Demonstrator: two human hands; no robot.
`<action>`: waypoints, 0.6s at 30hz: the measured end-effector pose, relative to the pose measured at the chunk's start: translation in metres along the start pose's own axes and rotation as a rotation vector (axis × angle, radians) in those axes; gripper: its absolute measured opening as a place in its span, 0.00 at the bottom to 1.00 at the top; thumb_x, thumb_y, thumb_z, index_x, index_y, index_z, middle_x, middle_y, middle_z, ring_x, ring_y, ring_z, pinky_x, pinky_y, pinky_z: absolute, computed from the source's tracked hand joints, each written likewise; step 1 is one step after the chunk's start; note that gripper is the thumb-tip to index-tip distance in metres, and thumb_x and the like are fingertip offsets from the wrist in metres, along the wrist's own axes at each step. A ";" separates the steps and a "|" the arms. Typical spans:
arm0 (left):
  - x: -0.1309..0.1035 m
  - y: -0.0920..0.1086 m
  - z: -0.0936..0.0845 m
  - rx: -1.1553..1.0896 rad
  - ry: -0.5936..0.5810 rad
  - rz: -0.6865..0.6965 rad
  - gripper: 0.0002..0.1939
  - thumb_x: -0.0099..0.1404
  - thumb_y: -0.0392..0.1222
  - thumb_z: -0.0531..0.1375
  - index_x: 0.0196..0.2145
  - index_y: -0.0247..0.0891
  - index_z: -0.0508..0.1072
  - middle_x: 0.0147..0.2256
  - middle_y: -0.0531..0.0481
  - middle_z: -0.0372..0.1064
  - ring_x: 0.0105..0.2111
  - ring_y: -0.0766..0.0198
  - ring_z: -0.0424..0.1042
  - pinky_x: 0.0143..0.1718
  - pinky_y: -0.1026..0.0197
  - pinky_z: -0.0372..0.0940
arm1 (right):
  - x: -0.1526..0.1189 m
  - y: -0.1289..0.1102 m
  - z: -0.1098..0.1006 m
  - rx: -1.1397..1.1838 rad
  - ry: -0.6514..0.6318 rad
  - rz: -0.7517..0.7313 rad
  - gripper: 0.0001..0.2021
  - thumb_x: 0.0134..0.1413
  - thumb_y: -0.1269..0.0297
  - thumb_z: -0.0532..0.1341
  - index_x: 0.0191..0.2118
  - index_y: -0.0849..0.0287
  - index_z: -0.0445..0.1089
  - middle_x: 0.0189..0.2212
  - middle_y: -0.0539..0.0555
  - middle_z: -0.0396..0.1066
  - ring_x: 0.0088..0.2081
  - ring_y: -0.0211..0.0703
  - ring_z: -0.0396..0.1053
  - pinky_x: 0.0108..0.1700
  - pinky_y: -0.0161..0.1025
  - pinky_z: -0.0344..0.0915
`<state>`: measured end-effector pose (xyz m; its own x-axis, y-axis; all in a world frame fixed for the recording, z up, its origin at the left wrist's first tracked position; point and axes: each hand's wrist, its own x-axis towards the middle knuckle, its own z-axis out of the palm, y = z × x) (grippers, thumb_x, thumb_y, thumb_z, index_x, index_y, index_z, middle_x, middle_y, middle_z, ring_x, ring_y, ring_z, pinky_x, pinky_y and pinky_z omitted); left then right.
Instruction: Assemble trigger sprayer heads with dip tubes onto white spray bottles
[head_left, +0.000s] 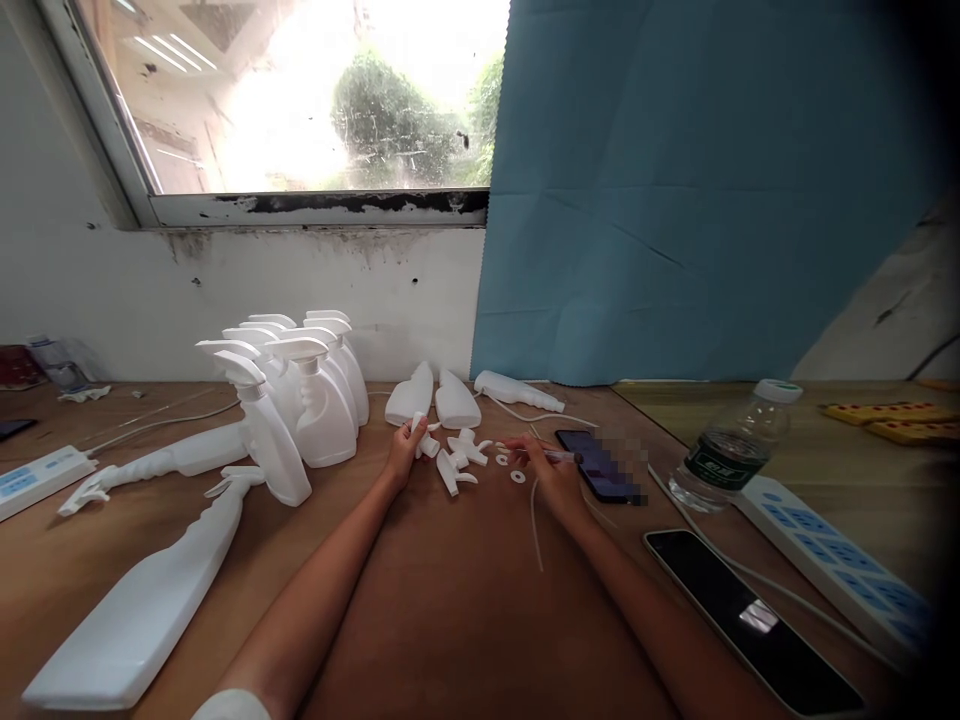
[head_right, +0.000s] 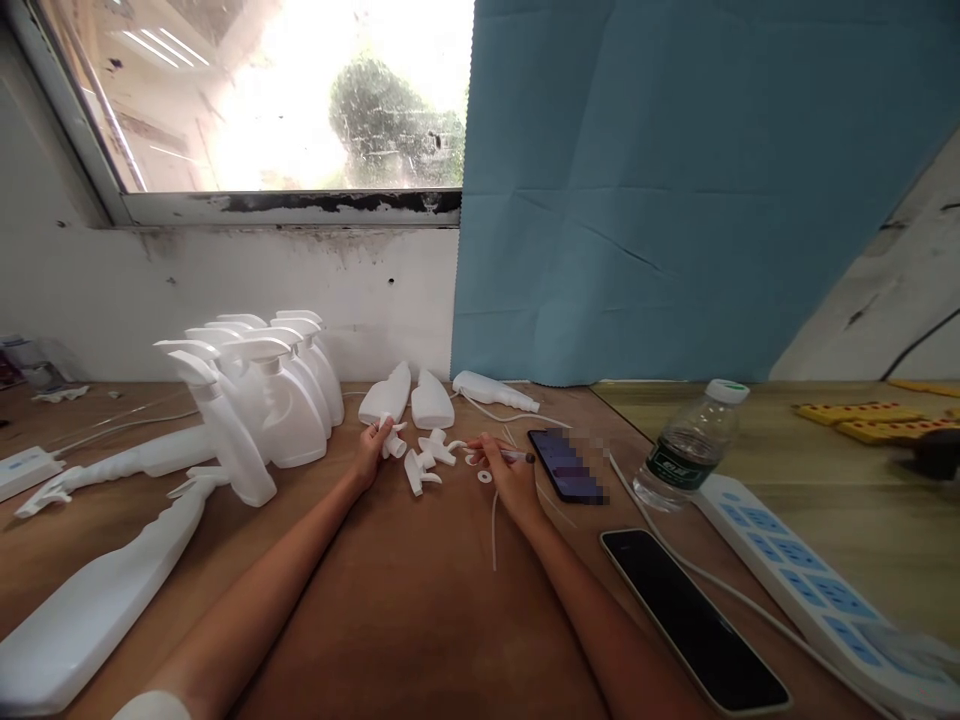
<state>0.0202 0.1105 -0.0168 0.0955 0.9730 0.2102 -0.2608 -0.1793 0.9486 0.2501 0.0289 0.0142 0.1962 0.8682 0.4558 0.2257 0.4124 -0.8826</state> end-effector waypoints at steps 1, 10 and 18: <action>0.001 -0.001 -0.001 0.021 0.022 0.010 0.26 0.53 0.64 0.63 0.27 0.35 0.66 0.21 0.54 0.64 0.19 0.70 0.60 0.21 0.66 0.55 | 0.002 0.002 -0.001 0.048 0.014 0.024 0.22 0.57 0.45 0.58 0.29 0.59 0.77 0.32 0.58 0.78 0.26 0.43 0.72 0.27 0.39 0.67; 0.004 -0.007 -0.005 0.137 0.099 0.077 0.12 0.55 0.48 0.62 0.31 0.35 0.71 0.27 0.54 0.65 0.29 0.66 0.62 0.32 0.66 0.58 | 0.007 0.014 -0.011 0.107 0.060 0.184 0.28 0.54 0.41 0.57 0.18 0.61 0.72 0.18 0.60 0.74 0.17 0.41 0.65 0.20 0.37 0.59; -0.002 -0.003 -0.004 0.353 0.187 0.087 0.07 0.57 0.36 0.59 0.35 0.35 0.70 0.34 0.49 0.71 0.35 0.62 0.68 0.40 0.64 0.60 | 0.004 0.017 -0.013 -0.173 -0.166 0.161 0.30 0.56 0.42 0.53 0.14 0.62 0.68 0.14 0.58 0.70 0.14 0.38 0.62 0.20 0.34 0.59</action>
<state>0.0169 0.1098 -0.0209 -0.0968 0.9560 0.2771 0.0883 -0.2690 0.9591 0.2672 0.0361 0.0027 0.0870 0.9580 0.2733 0.3661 0.2244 -0.9031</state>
